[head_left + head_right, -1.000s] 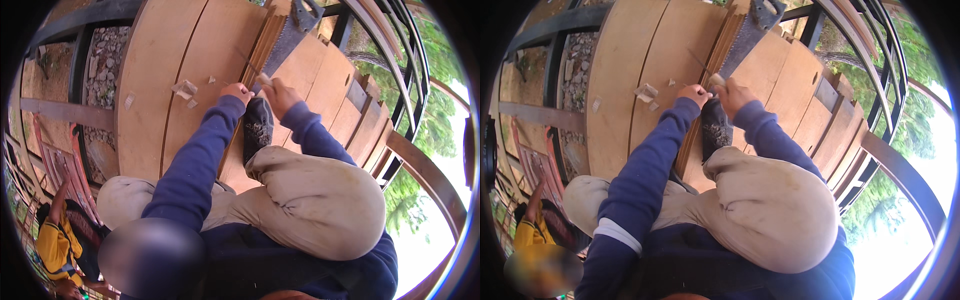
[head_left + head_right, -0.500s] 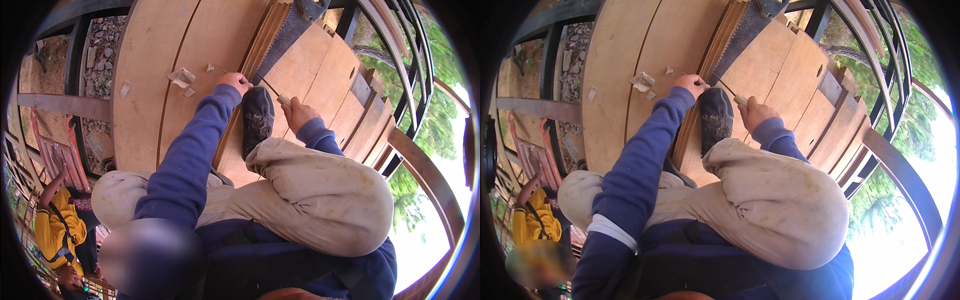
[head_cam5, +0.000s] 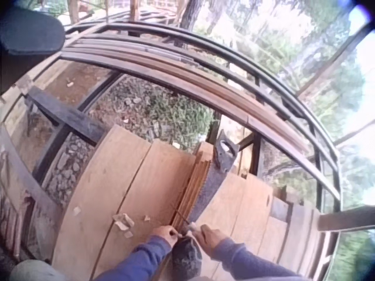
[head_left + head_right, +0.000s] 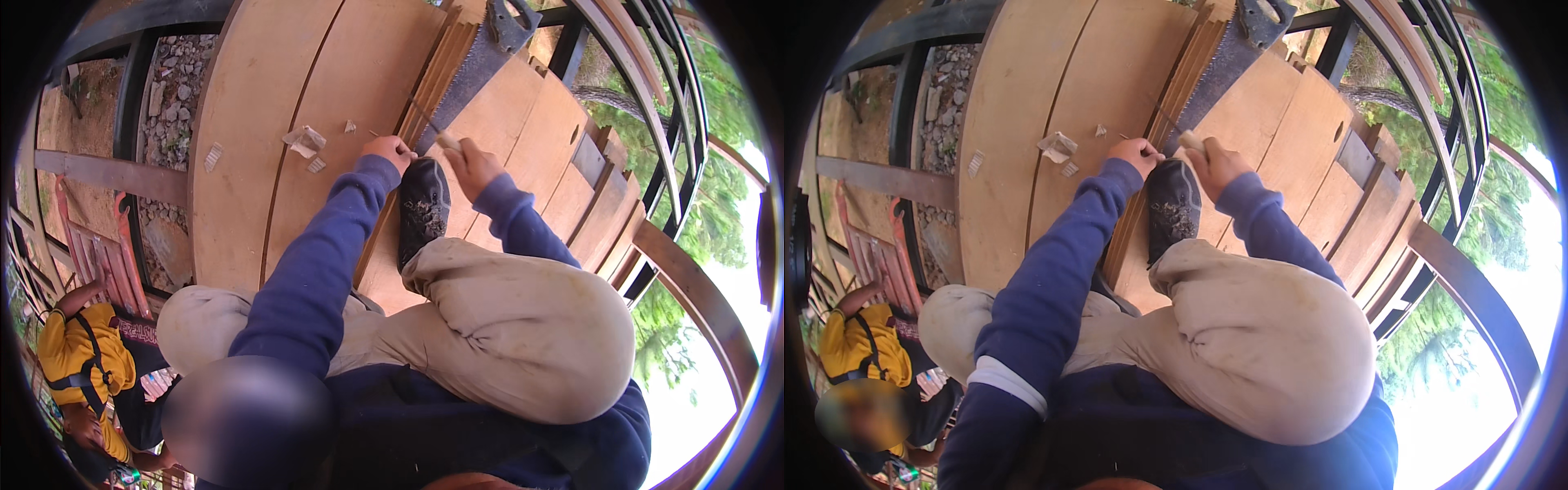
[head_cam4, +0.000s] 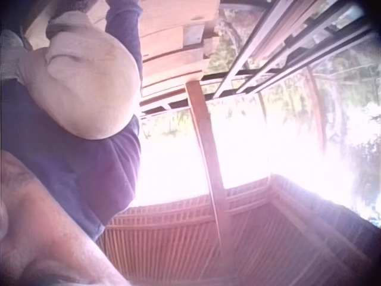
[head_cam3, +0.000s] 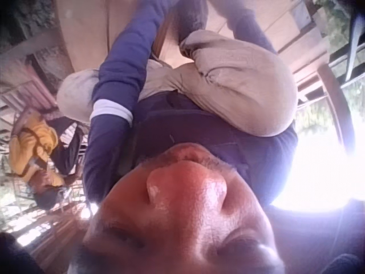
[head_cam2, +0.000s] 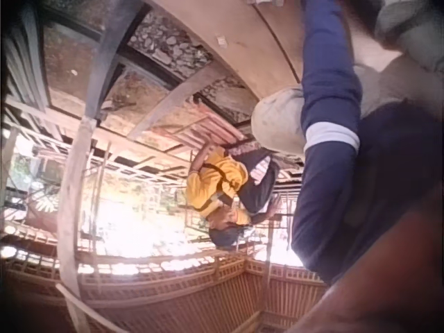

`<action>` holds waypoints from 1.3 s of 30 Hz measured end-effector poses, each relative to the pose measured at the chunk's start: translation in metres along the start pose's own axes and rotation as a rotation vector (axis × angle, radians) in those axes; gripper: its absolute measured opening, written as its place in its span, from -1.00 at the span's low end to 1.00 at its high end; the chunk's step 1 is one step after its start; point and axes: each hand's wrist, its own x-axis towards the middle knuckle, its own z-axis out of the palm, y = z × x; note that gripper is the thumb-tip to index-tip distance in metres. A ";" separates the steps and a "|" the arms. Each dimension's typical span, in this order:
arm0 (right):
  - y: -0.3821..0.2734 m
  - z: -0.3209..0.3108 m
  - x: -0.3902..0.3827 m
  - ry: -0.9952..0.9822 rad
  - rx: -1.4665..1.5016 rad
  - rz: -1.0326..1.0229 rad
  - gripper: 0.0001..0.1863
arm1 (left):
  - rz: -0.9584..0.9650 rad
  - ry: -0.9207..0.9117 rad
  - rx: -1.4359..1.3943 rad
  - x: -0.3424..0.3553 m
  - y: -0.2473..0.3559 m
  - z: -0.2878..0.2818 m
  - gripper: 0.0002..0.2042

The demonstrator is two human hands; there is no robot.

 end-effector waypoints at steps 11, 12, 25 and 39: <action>0.007 0.006 -0.061 -0.113 -0.247 0.150 -0.59 | -0.036 -0.055 -0.096 -0.002 0.004 -0.009 -0.80; 0.005 0.004 -0.060 -0.131 -0.245 0.164 -0.59 | -0.036 -0.059 -0.098 -0.002 0.005 -0.009 -0.80; -0.011 -0.001 0.000 -0.270 -0.246 0.183 -0.47 | 0.033 -0.056 -0.022 0.005 0.001 -0.007 -0.82; 0.017 -0.004 -0.048 -0.150 -0.279 0.118 -0.56 | -0.068 -0.082 -0.081 -0.002 0.009 -0.013 -0.81</action>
